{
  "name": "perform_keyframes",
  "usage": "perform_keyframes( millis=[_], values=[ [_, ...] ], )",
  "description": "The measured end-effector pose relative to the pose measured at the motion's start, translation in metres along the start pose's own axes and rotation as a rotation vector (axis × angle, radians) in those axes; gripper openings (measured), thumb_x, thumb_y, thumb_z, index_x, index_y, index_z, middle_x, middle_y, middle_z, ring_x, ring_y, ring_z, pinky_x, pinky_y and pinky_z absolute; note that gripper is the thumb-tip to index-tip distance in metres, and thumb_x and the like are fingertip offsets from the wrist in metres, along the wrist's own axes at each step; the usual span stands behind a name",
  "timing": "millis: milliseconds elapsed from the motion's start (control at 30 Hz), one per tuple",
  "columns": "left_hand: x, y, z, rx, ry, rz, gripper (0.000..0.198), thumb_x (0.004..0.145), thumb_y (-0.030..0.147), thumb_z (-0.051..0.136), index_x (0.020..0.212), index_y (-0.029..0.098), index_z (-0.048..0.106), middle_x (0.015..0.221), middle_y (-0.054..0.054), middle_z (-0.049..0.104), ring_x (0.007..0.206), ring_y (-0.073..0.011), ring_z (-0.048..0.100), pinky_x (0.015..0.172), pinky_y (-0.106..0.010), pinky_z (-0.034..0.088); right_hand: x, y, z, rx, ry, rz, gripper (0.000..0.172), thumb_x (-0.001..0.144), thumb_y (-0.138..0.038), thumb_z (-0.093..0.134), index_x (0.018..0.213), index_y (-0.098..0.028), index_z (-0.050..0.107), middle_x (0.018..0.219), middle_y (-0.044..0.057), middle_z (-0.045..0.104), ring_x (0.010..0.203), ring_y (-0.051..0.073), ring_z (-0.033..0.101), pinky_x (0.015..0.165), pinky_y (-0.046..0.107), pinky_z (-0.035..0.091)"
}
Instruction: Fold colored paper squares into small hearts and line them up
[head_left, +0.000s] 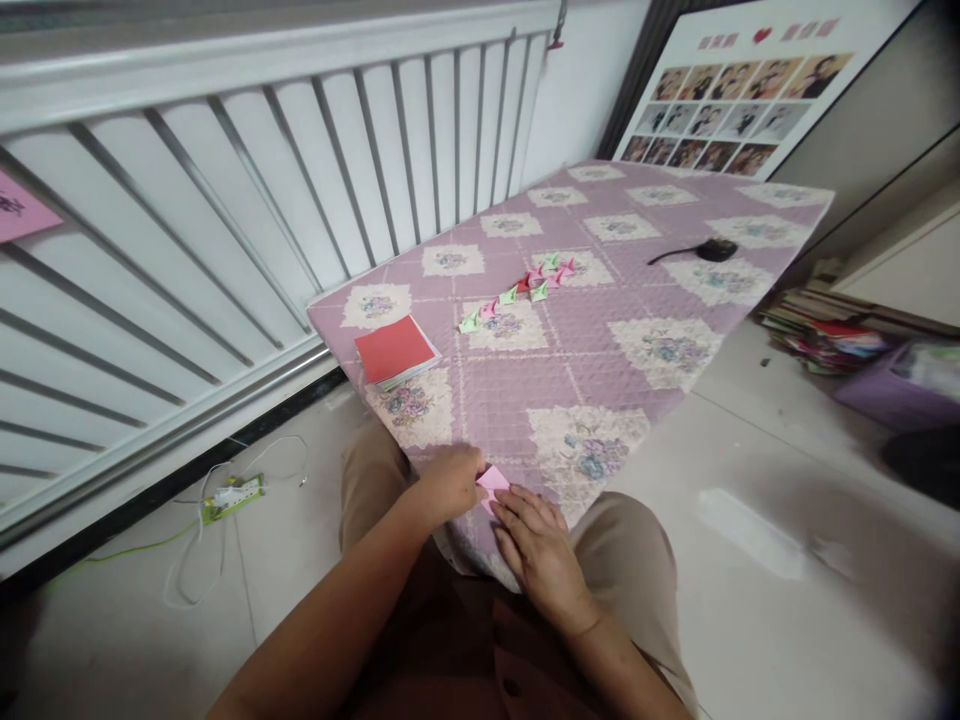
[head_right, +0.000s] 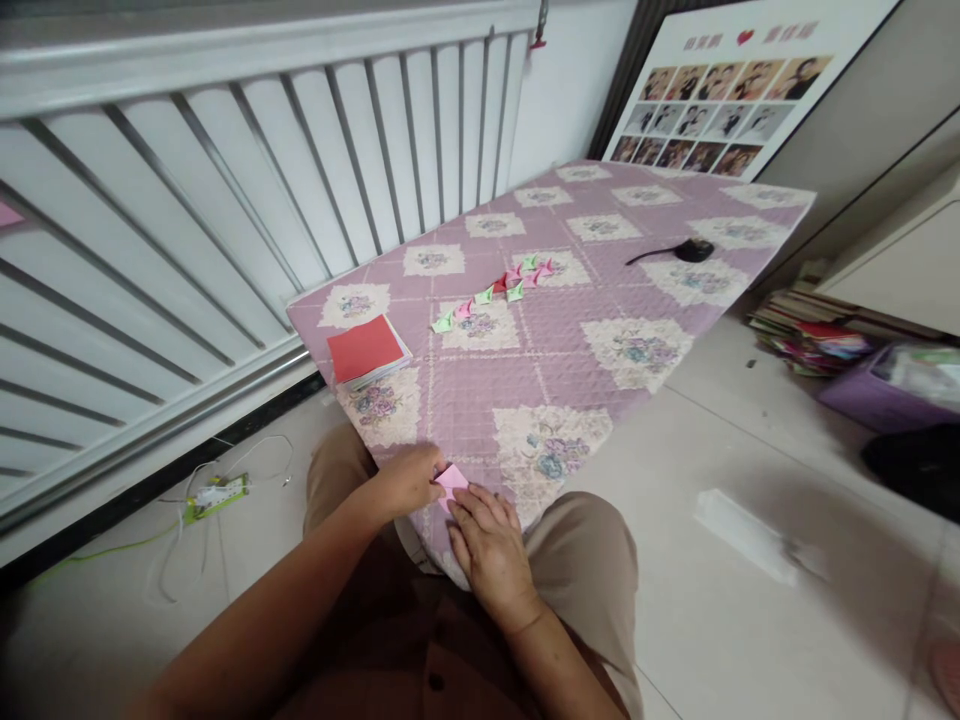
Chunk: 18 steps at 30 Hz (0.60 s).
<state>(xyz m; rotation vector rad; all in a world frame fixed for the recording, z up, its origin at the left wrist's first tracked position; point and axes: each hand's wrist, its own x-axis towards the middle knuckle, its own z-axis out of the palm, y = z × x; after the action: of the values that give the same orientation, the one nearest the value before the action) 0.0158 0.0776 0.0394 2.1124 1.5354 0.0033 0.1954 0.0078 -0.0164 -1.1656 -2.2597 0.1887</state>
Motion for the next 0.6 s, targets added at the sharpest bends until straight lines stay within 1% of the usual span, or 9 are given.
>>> perform_keyframes(
  millis=[100, 233, 300, 333, 367, 433, 467, 500, 600],
  values=[
    [0.0, 0.001, -0.001, -0.006, -0.017, 0.027, 0.008, 0.073, 0.026, 0.062, 0.074, 0.018, 0.062, 0.08, -0.004, 0.064, 0.077, -0.0192, 0.058, 0.07, -0.028, 0.042, -0.001, 0.001, 0.0, 0.034, 0.032, -0.011, 0.023, 0.089, -0.019, 0.051, 0.108, -0.022, 0.064, 0.113, 0.007, 0.067, 0.115, 0.027, 0.054, 0.094, 0.047, 0.039],
    [-0.004, 0.003, 0.003, -0.029, 0.031, 0.028, 0.003, 0.074, 0.02, 0.059, 0.075, 0.018, 0.06, 0.082, -0.004, 0.063, 0.083, -0.0196, 0.056, 0.074, -0.029, 0.04, 0.0, 0.003, -0.003, 0.153, 0.081, 0.012, 0.015, 0.088, -0.02, 0.055, 0.098, -0.024, 0.064, 0.107, 0.006, 0.067, 0.111, 0.025, 0.057, 0.091, 0.045, 0.043],
    [-0.007, 0.002, 0.007, -0.054, 0.06, 0.014, 0.002, 0.074, 0.018, 0.058, 0.076, 0.018, 0.059, 0.083, -0.004, 0.063, 0.082, -0.0188, 0.055, 0.073, -0.028, 0.039, 0.003, 0.005, -0.004, 0.253, 0.102, 0.076, 0.011, 0.087, -0.022, 0.055, 0.096, -0.024, 0.062, 0.106, 0.006, 0.067, 0.108, 0.023, 0.058, 0.09, 0.042, 0.046],
    [-0.009, 0.002, 0.008, -0.07, 0.071, 0.007, 0.002, 0.074, 0.018, 0.057, 0.076, 0.018, 0.058, 0.082, -0.003, 0.062, 0.08, -0.018, 0.055, 0.071, -0.028, 0.039, 0.005, 0.006, -0.005, 0.295, 0.116, 0.128, 0.012, 0.087, -0.023, 0.056, 0.099, -0.024, 0.06, 0.106, 0.006, 0.066, 0.106, 0.022, 0.059, 0.09, 0.041, 0.047],
    [-0.01, 0.001, 0.01, -0.089, 0.078, 0.002, 0.002, 0.075, 0.017, 0.057, 0.076, 0.018, 0.058, 0.081, -0.003, 0.062, 0.077, -0.0169, 0.054, 0.069, -0.027, 0.039, 0.008, 0.007, -0.006, 0.326, 0.131, 0.185, 0.018, 0.086, -0.026, 0.057, 0.104, -0.023, 0.058, 0.108, 0.007, 0.065, 0.105, 0.022, 0.059, 0.09, 0.04, 0.048],
    [-0.013, -0.001, 0.012, -0.129, 0.086, 0.0, 0.001, 0.075, 0.017, 0.057, 0.075, 0.018, 0.057, 0.077, -0.001, 0.061, 0.071, -0.0148, 0.053, 0.064, -0.025, 0.037, 0.017, 0.01, -0.008, 0.361, 0.14, 0.276, 0.034, 0.084, -0.03, 0.06, 0.116, -0.022, 0.053, 0.11, 0.009, 0.064, 0.103, 0.022, 0.06, 0.088, 0.039, 0.049],
    [-0.015, -0.001, 0.013, -0.148, 0.09, 0.001, 0.001, 0.075, 0.017, 0.056, 0.076, 0.018, 0.057, 0.075, 0.0, 0.061, 0.069, -0.014, 0.052, 0.063, -0.025, 0.037, 0.023, 0.011, -0.009, 0.376, 0.12, 0.292, 0.039, 0.083, -0.031, 0.06, 0.12, -0.021, 0.052, 0.11, 0.009, 0.064, 0.102, 0.022, 0.061, 0.087, 0.038, 0.05],
    [-0.017, -0.002, 0.013, -0.166, 0.097, 0.001, 0.002, 0.076, 0.017, 0.056, 0.077, 0.018, 0.057, 0.075, 0.001, 0.06, 0.069, -0.0136, 0.052, 0.062, -0.024, 0.036, 0.029, 0.011, -0.011, 0.395, 0.077, 0.287, 0.04, 0.082, -0.03, 0.06, 0.121, -0.021, 0.052, 0.109, 0.008, 0.065, 0.1, 0.021, 0.061, 0.086, 0.037, 0.05],
    [-0.023, -0.001, 0.013, -0.208, 0.133, 0.001, 0.007, 0.079, 0.015, 0.053, 0.085, 0.018, 0.057, 0.08, 0.001, 0.062, 0.072, -0.013, 0.053, 0.063, -0.023, 0.037, 0.048, 0.012, -0.016, 0.461, -0.121, 0.213, 0.024, 0.084, -0.022, 0.055, 0.107, -0.022, 0.061, 0.098, 0.004, 0.068, 0.089, 0.018, 0.063, 0.08, 0.031, 0.051]
  ],
)
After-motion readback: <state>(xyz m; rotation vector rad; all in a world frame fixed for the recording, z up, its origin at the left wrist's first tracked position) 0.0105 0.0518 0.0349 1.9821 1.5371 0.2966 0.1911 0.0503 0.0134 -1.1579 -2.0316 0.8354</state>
